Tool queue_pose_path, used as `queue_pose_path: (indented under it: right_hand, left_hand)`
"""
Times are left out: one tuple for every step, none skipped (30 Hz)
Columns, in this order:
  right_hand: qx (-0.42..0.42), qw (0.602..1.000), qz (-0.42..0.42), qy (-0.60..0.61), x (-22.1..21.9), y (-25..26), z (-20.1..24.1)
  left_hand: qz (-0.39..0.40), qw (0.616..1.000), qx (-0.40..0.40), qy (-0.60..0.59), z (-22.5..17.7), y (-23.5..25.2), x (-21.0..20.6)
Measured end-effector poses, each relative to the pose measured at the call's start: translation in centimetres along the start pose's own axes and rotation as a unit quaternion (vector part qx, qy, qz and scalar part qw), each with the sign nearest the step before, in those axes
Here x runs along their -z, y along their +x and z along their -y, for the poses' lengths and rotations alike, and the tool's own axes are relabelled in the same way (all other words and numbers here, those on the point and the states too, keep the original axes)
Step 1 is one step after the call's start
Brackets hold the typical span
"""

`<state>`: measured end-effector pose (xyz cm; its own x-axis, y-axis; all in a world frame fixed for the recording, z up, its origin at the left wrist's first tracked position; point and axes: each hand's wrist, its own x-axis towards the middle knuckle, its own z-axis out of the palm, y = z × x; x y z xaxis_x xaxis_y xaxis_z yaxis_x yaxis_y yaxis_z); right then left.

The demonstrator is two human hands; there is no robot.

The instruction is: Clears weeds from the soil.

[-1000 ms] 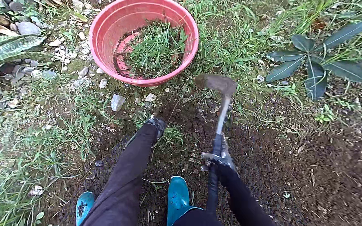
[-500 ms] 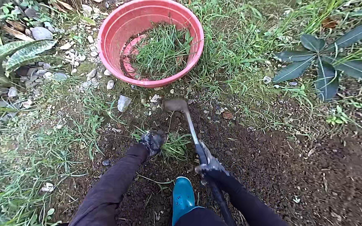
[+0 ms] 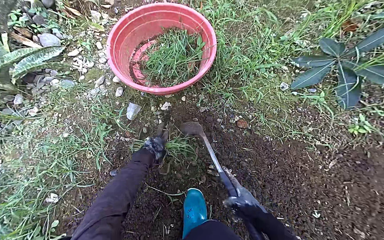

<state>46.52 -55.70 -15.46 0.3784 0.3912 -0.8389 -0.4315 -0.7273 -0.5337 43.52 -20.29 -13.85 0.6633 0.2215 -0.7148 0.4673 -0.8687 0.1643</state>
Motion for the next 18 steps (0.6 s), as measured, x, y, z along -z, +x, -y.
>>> queue_pose_path:
  right_hand:
    - [-0.003, 1.000, -0.007, 0.001, 0.7, -1.1, -0.3]
    - [0.002, 1.000, -0.019, 0.014, 1.1, -2.2, -0.1]
    - [0.017, 0.998, -0.042, 0.031, 1.3, -3.0, 0.4]
    - [0.040, 0.995, -0.069, 0.061, 1.3, -3.4, 1.0]
    - [0.062, 0.989, -0.095, 0.093, 1.1, -3.5, 1.6]
    - [0.074, 0.983, -0.116, 0.122, 0.6, -3.5, 2.1]
    - [0.079, 0.978, -0.126, 0.144, -0.1, -3.3, 2.4]
    - [0.079, 0.978, -0.126, 0.150, -0.9, -3.1, 2.2]
    - [0.072, 0.983, -0.117, 0.120, -1.5, -2.8, 1.5]
    - [0.053, 0.992, -0.100, 0.061, -1.8, -2.5, 0.2]
    - [0.027, 0.997, -0.074, -0.020, -1.8, -2.2, -1.1]
    - [0.007, 0.996, -0.056, -0.074, -1.7, -2.1, -2.1]
    - [0.006, 0.995, -0.052, -0.088, -1.5, -2.3, -2.6]
    - [0.012, 0.996, -0.056, -0.073, -1.3, -2.6, -2.7]
    - [0.025, 0.997, -0.066, -0.032, -1.5, -3.2, -2.8]
    - [0.036, 0.997, -0.073, 0.018, -1.6, -3.8, -2.6]
    - [0.047, 0.993, -0.086, 0.059, -1.5, -4.2, -2.5]
    - [0.059, 0.989, -0.104, 0.088, -1.4, -4.5, -2.4]
  left_hand:
    - [0.015, 1.000, 0.019, -0.008, 0.6, 0.7, -0.1]
    - [0.032, 0.999, 0.035, -0.013, 1.0, 1.4, -0.4]
    - [0.040, 0.998, 0.044, -0.017, 1.1, 1.9, -0.5]
    - [0.043, 0.998, 0.050, -0.018, 1.0, 2.2, -0.6]
    - [0.040, 0.998, 0.047, -0.013, 0.8, 2.2, -0.7]
    - [0.039, 0.999, 0.037, -0.009, 0.6, 1.8, -1.0]
    - [0.048, 0.999, 0.020, -0.004, 0.5, 1.0, -1.3]
    - [0.061, 0.998, -0.004, 0.004, 0.3, -0.1, -1.4]
    - [0.076, 0.996, -0.037, 0.017, 0.2, -1.2, -1.4]
    - [0.095, 0.992, -0.077, 0.032, 0.2, -2.2, -1.5]
    - [0.110, 0.985, -0.122, 0.049, 0.2, -3.1, -1.6]
    - [0.112, 0.978, -0.164, 0.058, 0.3, -3.8, -1.8]
    - [0.101, 0.974, -0.193, 0.058, 0.3, -4.0, -1.6]
    - [0.080, 0.974, -0.206, 0.043, 0.2, -3.9, -1.3]
    - [0.059, 0.978, -0.201, 0.022, 0.2, -3.4, -0.8]
    - [0.034, 0.982, -0.184, -0.007, -0.1, -2.6, 0.0]
    - [0.000, 0.982, -0.185, -0.041, 0.0, -1.0, 0.3]
    - [-0.010, 0.983, -0.174, -0.061, -0.2, 0.6, 0.8]
